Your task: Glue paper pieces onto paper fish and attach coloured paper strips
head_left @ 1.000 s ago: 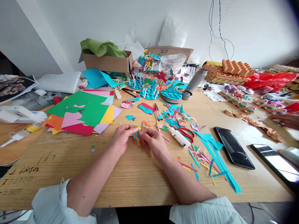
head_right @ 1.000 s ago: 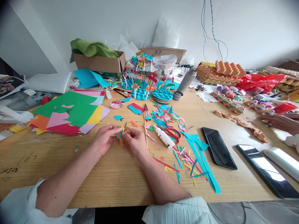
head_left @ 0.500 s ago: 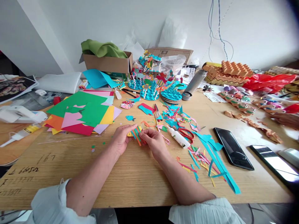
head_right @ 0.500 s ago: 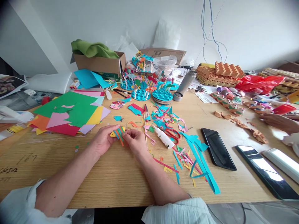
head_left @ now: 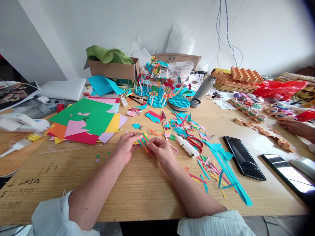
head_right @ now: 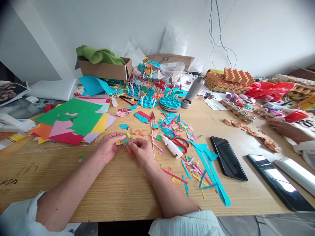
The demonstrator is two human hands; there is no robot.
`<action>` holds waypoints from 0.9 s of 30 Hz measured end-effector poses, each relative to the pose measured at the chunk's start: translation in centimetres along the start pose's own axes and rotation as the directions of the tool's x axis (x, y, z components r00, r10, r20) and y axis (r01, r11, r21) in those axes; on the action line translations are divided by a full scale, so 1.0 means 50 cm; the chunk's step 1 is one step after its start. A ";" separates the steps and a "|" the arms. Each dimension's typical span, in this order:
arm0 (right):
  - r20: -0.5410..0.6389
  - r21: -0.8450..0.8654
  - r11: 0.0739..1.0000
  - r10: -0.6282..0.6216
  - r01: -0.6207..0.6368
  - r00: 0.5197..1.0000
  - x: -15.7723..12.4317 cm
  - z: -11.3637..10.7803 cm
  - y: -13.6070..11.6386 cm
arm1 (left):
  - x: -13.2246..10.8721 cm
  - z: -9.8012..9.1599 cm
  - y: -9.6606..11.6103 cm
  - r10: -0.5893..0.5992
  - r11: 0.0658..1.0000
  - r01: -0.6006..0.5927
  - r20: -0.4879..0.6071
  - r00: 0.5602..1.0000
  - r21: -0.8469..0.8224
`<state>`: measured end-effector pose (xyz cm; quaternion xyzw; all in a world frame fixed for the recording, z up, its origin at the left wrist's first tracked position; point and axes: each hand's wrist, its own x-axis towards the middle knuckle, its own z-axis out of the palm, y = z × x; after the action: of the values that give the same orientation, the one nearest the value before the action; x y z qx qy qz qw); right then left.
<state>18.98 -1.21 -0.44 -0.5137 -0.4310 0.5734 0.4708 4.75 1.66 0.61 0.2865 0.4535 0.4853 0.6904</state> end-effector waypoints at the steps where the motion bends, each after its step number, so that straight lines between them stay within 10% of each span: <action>1: -0.016 0.001 1.000 -0.005 0.005 1.000 0.001 0.000 0.000 | 0.000 0.001 0.001 -0.003 1.000 0.003 0.009 1.000 -0.011; 27: -0.126 0.285 0.957 -0.017 0.053 0.992 0.005 -0.001 -0.012 | -0.007 0.005 -0.005 0.027 0.996 -0.036 0.104 0.994 0.084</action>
<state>19.07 -0.83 0.08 -0.4662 -0.3222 0.5890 0.5762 5.03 1.25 0.64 0.3477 0.4333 0.4608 0.6921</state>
